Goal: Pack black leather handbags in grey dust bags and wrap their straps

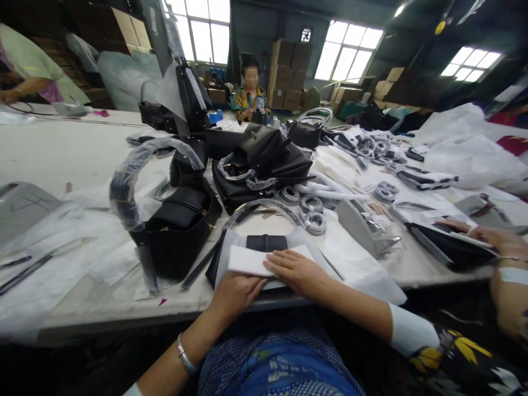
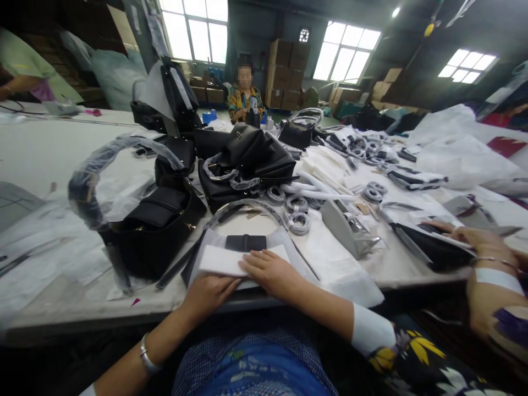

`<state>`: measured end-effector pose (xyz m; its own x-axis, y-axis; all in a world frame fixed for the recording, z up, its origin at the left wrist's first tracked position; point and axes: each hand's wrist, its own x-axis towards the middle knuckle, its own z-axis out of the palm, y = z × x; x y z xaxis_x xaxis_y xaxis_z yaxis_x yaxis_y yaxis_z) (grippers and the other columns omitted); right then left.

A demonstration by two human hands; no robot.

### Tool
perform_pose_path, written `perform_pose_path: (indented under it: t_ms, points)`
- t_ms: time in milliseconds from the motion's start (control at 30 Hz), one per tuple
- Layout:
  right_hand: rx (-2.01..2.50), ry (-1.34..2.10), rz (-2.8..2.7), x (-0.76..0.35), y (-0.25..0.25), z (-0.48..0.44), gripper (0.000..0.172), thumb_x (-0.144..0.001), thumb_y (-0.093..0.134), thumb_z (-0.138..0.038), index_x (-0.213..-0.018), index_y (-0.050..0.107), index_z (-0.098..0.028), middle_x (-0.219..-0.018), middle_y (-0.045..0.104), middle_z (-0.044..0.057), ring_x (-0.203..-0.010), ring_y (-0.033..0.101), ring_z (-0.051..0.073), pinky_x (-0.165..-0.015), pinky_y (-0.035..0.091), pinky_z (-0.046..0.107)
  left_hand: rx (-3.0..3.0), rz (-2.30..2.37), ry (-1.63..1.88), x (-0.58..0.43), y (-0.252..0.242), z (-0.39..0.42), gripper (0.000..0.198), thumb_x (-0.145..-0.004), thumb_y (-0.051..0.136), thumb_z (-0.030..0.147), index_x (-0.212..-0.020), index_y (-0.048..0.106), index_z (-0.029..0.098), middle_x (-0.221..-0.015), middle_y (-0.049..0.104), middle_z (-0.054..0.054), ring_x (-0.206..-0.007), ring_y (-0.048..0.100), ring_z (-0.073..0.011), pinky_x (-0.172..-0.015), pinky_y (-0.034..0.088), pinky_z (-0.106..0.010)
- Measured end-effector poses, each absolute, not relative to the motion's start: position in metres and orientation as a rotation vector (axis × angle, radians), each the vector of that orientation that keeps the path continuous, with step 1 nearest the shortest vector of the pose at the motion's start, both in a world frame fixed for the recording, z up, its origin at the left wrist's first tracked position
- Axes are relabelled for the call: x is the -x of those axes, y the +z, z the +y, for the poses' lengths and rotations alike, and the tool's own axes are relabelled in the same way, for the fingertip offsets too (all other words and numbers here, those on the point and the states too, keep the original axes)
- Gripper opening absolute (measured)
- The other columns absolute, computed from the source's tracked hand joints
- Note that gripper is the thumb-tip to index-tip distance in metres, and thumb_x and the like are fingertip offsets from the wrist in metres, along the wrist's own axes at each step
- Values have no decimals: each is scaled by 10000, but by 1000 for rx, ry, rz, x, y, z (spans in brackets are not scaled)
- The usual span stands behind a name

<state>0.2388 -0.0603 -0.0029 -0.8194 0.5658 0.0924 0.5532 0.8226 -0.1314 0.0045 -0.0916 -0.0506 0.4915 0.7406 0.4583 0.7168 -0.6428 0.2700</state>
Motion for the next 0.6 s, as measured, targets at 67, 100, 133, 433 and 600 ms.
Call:
perform_pose_path:
  t_ms: [67,100,133,433,600]
  points:
    - [900,161,-2917,-241,1,-60,450,-1008,449,-219,-1455,483,-186,-1462,525,127,-1361,475,308,-1095,431,517,-2685,1289,888,-4,-50,-91,261,-988,510,317,-1037,756,243,-864,774,-52,-745,728,-220,-696,564,-309]
    - [912,162,-2924,-242,3,-60,450,-1006,448,-216,-1453,486,-178,-1464,523,126,-1360,475,315,-1093,433,519,-2690,1279,903,-4,-50,-91,260,-988,511,313,-1030,758,241,-852,774,-48,-735,727,-217,-692,563,-306]
    - [920,162,-2923,-242,4,-60,448,-1006,446,-218,-1450,491,-171,-1465,522,125,-1357,477,319,-1092,434,517,-2694,1272,920,-4,-51,-91,263,-990,508,307,-1024,759,238,-843,773,-47,-727,726,-212,-693,563,-302]
    - [936,216,-2812,-245,-1,-68,456,-998,494,-309,-1443,498,-213,-1465,529,97,-1358,474,292,-1114,406,492,-2722,1290,1080,-4,-39,-110,274,-1003,486,250,-896,729,180,-775,747,-42,-672,692,-177,-666,552,-280]
    - [967,190,-2766,-241,-2,-71,419,-1003,469,-315,-1411,517,-227,-1440,552,88,-1329,495,287,-1093,417,486,-2745,1316,1242,-13,-12,-116,179,-978,546,230,-1089,677,182,-1071,750,-77,-905,726,-188,-825,583,-280]
